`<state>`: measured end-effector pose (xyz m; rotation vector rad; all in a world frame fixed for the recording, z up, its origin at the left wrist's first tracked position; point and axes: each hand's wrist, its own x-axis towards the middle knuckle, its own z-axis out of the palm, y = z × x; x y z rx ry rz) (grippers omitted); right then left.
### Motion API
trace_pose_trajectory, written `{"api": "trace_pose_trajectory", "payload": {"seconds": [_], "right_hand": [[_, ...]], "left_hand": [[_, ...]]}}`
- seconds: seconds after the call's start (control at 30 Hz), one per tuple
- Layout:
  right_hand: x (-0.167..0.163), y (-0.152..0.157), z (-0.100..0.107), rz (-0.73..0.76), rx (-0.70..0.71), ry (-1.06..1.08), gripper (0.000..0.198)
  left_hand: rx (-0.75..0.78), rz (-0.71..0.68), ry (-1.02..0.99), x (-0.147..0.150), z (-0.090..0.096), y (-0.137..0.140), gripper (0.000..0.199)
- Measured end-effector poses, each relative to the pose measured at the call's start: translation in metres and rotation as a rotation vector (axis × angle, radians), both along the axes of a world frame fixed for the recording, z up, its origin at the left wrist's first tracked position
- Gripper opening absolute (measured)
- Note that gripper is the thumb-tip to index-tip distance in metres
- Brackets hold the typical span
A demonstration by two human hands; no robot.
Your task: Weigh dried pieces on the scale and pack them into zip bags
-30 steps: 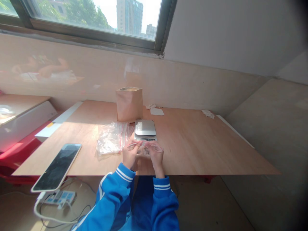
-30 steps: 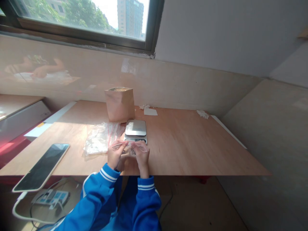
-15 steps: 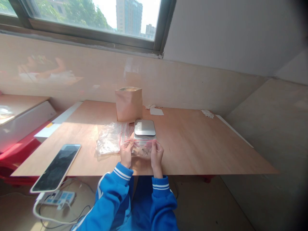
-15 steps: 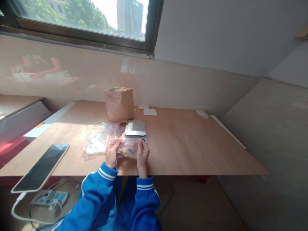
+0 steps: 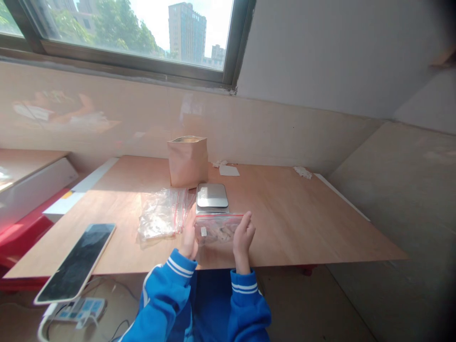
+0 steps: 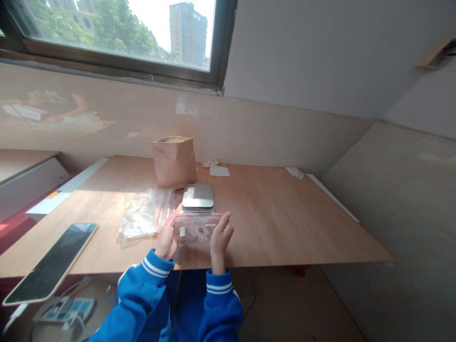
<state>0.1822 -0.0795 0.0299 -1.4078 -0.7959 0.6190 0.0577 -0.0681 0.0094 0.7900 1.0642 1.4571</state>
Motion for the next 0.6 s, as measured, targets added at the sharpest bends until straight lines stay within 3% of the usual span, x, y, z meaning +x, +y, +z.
{"api": "trace_pose_trajectory", "payload": {"seconds": [0.13, 0.23, 0.3, 0.37, 0.47, 0.6], "right_hand": [[0.050, 0.019, -0.004, -0.164, -0.061, -0.050, 0.067], [0.103, 0.048, -0.013, -0.239, -0.171, -0.188, 0.064], [0.134, 0.070, -0.016, -0.205, -0.265, -0.322, 0.066], [0.152, 0.086, -0.017, -0.234, -0.345, -0.461, 0.063], [0.152, 0.091, -0.021, -0.315, -0.371, -0.559, 0.056], [0.117, 0.063, -0.046, -0.304, -0.305, -0.822, 0.067]], "left_hand": [[0.022, -0.135, 0.079, -0.021, 0.019, 0.012, 0.063], [0.144, 0.083, 0.326, -0.055, 0.033, 0.030, 0.052], [0.236, 0.323, 0.530, -0.080, 0.038, 0.047, 0.040], [0.246, 0.550, 0.734, -0.102, 0.035, 0.066, 0.053], [0.185, 0.651, 0.967, -0.129, 0.023, 0.098, 0.095], [0.079, 0.571, 1.031, -0.152, 0.003, 0.137, 0.116]]}}
